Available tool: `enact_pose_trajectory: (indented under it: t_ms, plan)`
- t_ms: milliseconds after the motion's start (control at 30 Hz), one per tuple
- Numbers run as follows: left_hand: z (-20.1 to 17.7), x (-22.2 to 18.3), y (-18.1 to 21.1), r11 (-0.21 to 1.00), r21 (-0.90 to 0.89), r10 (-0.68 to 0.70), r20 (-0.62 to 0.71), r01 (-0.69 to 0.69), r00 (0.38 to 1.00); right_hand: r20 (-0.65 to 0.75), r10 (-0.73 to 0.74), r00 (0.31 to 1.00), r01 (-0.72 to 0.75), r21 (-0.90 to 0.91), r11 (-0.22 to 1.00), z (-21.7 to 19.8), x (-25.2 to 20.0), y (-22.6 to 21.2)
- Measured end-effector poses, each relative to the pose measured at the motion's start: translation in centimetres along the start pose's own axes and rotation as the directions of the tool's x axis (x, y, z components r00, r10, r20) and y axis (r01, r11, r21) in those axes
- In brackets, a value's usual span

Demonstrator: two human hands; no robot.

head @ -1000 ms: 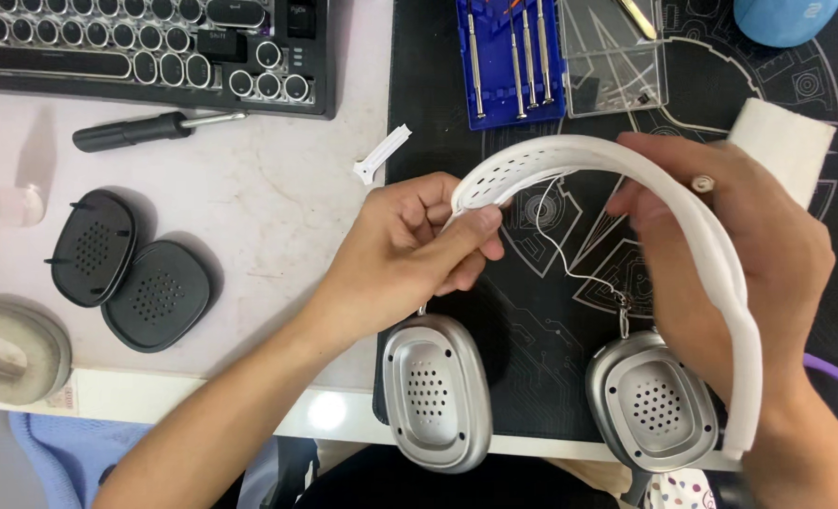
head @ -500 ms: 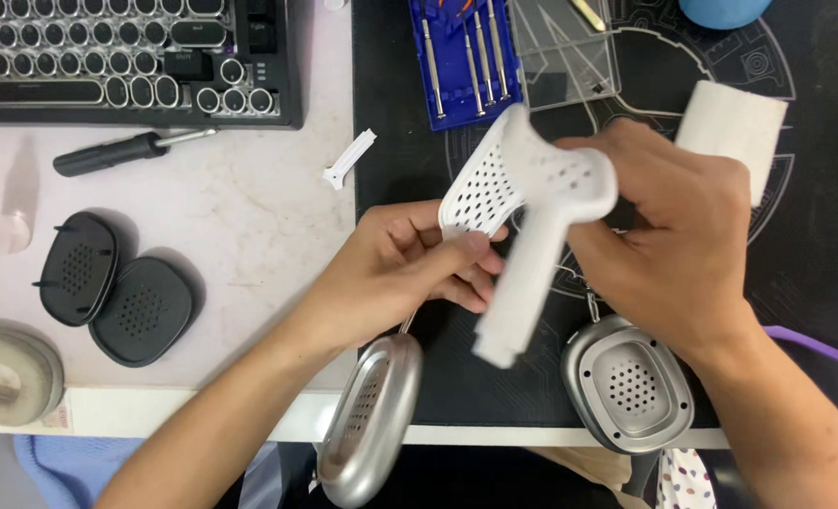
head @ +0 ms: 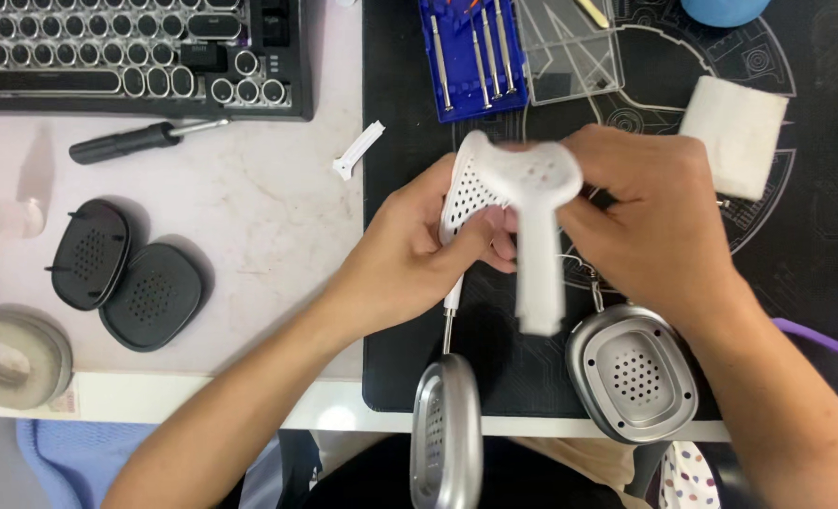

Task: The person disassembles the headband of a pair of headphones by removing screws with a precision screwdriver and pulling apart the mesh and plastic components.

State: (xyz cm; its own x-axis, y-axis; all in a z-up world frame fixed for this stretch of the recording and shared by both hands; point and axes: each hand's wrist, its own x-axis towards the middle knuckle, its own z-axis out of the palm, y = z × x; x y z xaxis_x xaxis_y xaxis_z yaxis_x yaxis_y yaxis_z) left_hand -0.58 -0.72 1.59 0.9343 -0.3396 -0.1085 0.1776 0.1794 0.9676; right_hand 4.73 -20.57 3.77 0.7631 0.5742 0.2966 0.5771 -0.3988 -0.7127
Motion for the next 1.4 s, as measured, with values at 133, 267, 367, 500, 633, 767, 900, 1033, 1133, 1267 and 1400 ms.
enact_pose_trajectory:
  t_ms: [133,267,367,500,633,767,900,1033,1133,1267,1400]
  plan:
    - [-0.2,-0.1,-0.6,0.995,0.099,-0.016,-0.042,0.021,0.999,0.038,0.013,0.999,-0.009,-0.083,0.996,-0.7,-0.2,-0.6]
    - [-0.5,-0.3,-1.2,0.993,0.109,0.049,-0.016,-0.047,0.999,0.011,-0.079,0.997,0.079,-0.173,0.982,-0.6,-0.9,-0.1]
    - [-0.5,-0.1,-1.7,0.995,0.090,0.039,-0.037,-0.036,0.999,-0.017,-0.206,0.978,0.198,-0.216,0.956,-0.1,-0.9,-0.1]
    - [-0.3,-0.1,-1.0,0.992,0.103,-0.065,-0.064,0.071,0.996,-0.064,-0.299,0.952,0.277,-0.232,0.932,0.8,-0.9,-0.1]
    - [0.1,-0.2,-0.4,0.983,0.115,-0.131,-0.111,0.144,0.985,-0.100,-0.323,0.941,0.288,-0.265,0.920,1.3,-1.1,0.5]
    - [0.4,-0.1,-0.2,0.968,0.239,-0.030,-0.179,0.073,0.983,-0.125,-0.321,0.939,0.257,-0.363,0.895,1.4,-1.4,0.9]
    - [0.6,-0.1,-0.4,0.975,0.213,-0.021,-0.210,0.066,0.978,-0.138,-0.345,0.928,0.282,-0.343,0.896,1.3,-1.4,0.9]
    - [0.6,-0.1,-0.6,0.982,0.174,-0.031,-0.225,0.072,0.974,-0.117,-0.351,0.929,0.290,-0.359,0.887,1.4,-1.2,0.7]
    - [0.7,0.0,-0.7,0.986,0.137,-0.059,-0.235,0.093,0.970,-0.124,-0.365,0.923,0.293,-0.390,0.873,1.5,-1.3,0.9]
    - [0.7,-0.1,-0.9,0.989,0.148,0.018,-0.245,0.019,0.969,-0.139,-0.338,0.931,0.269,-0.365,0.891,1.6,-1.3,0.6]
    - [0.6,-0.3,-0.7,0.965,0.262,0.074,-0.279,0.001,0.957,-0.159,-0.307,0.938,0.229,-0.377,0.898,1.3,-1.3,0.1]
